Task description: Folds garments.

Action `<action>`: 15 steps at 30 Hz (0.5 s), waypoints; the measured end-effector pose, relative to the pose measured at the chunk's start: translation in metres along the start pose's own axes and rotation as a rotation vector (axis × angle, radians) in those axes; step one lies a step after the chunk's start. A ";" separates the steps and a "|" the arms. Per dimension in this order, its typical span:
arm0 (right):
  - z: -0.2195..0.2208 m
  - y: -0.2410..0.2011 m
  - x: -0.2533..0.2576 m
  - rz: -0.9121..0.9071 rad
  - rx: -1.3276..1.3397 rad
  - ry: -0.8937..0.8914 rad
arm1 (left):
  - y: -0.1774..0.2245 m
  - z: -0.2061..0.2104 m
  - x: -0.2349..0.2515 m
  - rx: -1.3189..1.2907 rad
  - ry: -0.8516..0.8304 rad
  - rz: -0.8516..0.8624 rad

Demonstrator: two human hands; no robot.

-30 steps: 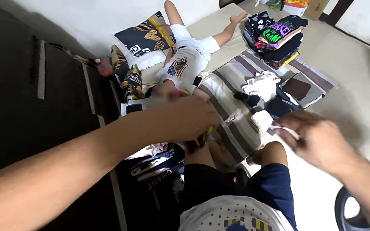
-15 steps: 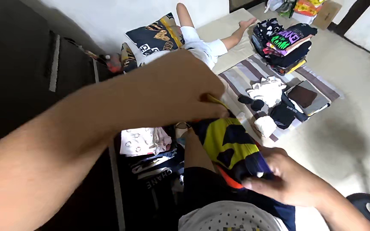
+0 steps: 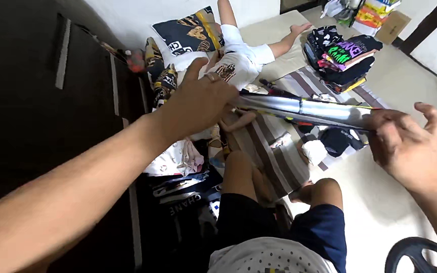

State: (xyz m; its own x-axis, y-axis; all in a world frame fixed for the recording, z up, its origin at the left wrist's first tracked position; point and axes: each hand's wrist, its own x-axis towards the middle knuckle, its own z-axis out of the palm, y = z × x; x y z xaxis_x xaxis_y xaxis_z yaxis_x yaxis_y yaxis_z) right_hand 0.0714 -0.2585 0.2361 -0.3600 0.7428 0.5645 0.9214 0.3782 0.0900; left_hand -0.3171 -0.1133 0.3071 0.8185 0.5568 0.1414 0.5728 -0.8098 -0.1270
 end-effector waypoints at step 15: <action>0.050 -0.106 -0.105 0.043 0.260 -0.043 | 0.047 0.030 -0.111 -0.379 -0.540 0.056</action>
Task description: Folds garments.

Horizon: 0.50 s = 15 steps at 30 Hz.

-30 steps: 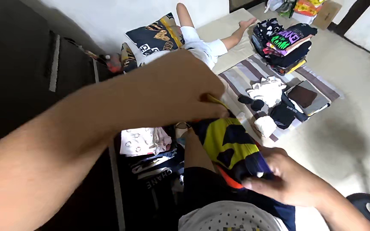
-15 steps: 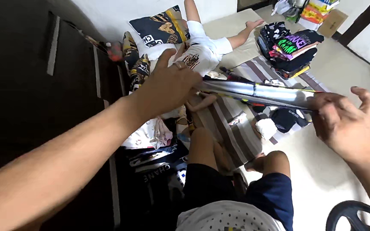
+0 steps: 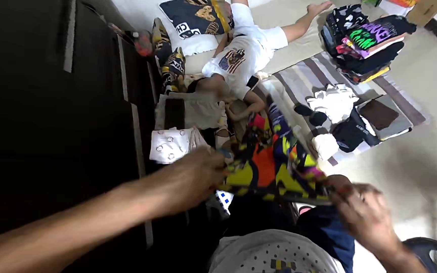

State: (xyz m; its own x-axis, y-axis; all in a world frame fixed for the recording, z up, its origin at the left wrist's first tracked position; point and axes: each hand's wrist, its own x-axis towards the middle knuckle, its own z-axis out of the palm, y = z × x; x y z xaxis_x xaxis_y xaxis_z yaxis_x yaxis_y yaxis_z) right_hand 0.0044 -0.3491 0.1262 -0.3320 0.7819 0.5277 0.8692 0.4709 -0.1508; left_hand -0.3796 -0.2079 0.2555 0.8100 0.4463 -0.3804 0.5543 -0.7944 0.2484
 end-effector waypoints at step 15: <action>-0.107 0.000 0.023 0.262 0.931 -0.538 | 0.036 -0.032 -0.036 -0.856 -0.096 0.467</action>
State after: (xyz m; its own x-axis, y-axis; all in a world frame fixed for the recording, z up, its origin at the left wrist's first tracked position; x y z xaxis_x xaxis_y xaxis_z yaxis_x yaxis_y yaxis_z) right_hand 0.0358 -0.3751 0.2279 -0.4906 0.8713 -0.0105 0.3955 0.2119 -0.8937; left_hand -0.3827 -0.2391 0.3064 0.9852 0.0974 -0.1413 0.1643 -0.2978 0.9404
